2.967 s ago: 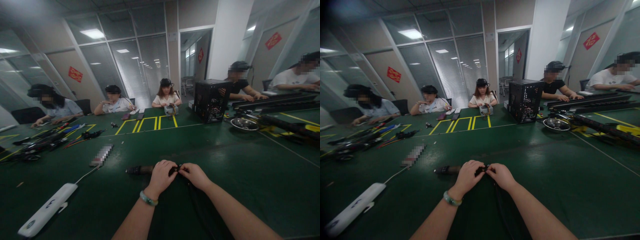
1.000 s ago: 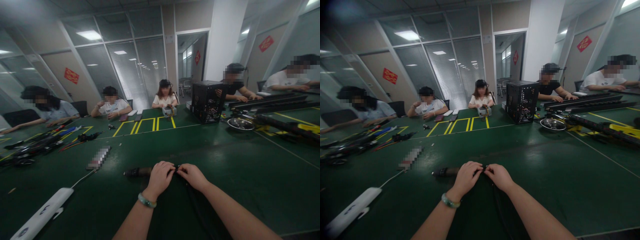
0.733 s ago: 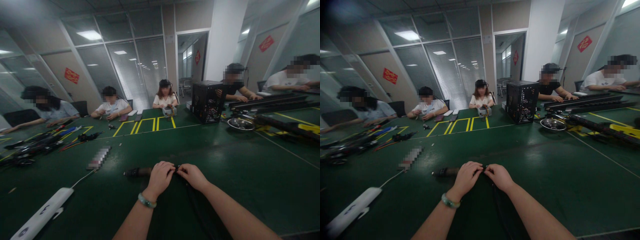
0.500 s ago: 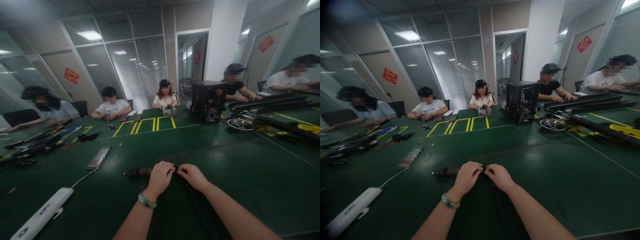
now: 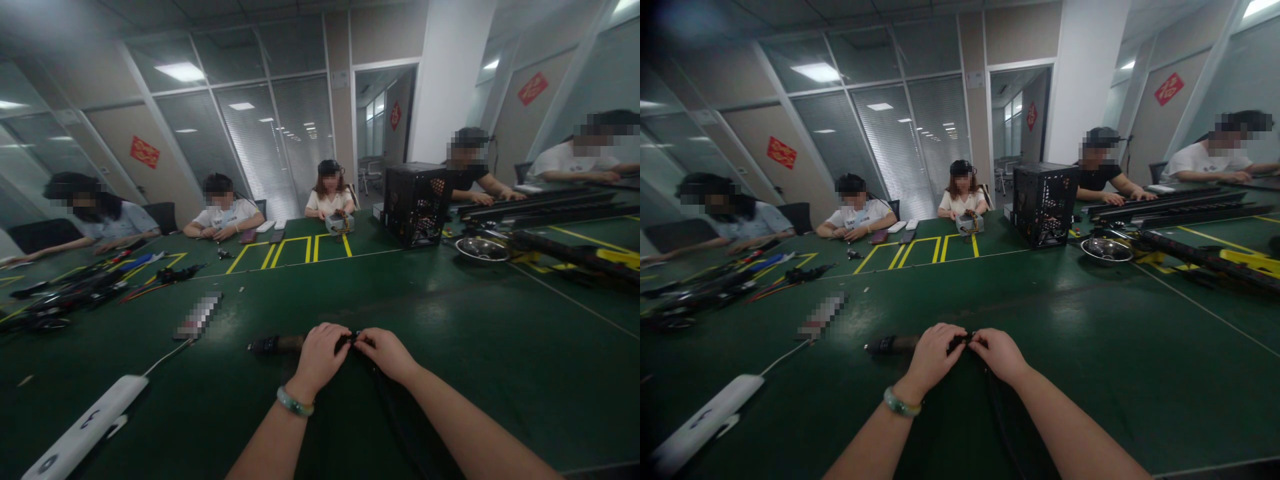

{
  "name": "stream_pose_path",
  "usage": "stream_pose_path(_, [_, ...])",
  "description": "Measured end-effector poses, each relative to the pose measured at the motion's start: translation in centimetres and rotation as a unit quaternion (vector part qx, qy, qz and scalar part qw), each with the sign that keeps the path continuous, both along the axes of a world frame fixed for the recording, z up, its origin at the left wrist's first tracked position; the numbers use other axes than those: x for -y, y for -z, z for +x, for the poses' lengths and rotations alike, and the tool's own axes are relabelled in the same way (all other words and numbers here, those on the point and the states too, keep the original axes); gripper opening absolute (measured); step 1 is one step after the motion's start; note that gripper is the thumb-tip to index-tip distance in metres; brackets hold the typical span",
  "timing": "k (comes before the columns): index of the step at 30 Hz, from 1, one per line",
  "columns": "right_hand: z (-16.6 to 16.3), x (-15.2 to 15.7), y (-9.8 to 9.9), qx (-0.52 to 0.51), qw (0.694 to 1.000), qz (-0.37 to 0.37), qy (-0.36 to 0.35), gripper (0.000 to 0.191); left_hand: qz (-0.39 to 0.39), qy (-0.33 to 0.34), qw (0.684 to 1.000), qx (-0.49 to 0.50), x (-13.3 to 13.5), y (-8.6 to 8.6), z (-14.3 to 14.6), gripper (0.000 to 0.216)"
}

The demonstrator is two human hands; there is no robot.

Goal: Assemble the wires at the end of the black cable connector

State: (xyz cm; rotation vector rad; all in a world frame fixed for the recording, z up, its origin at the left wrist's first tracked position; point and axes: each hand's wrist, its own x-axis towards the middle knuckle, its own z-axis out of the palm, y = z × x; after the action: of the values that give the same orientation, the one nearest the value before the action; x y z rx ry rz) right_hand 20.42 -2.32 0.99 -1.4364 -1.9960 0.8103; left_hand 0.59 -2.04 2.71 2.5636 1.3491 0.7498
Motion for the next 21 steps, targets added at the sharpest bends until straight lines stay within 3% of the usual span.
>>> stream_pose_path(7, [0.07,-0.11,0.29,0.002,1.000,0.016,-0.001,0.018,0.009,-0.003,1.000,-0.002,0.05,0.01,0.08,0.011])
stream_pose_path(21, [-0.07,-0.13,0.27,0.000,1.000,0.008,0.000,0.019,0.009,0.005,1.000,-0.007,0.20,-0.33,0.09,0.014])
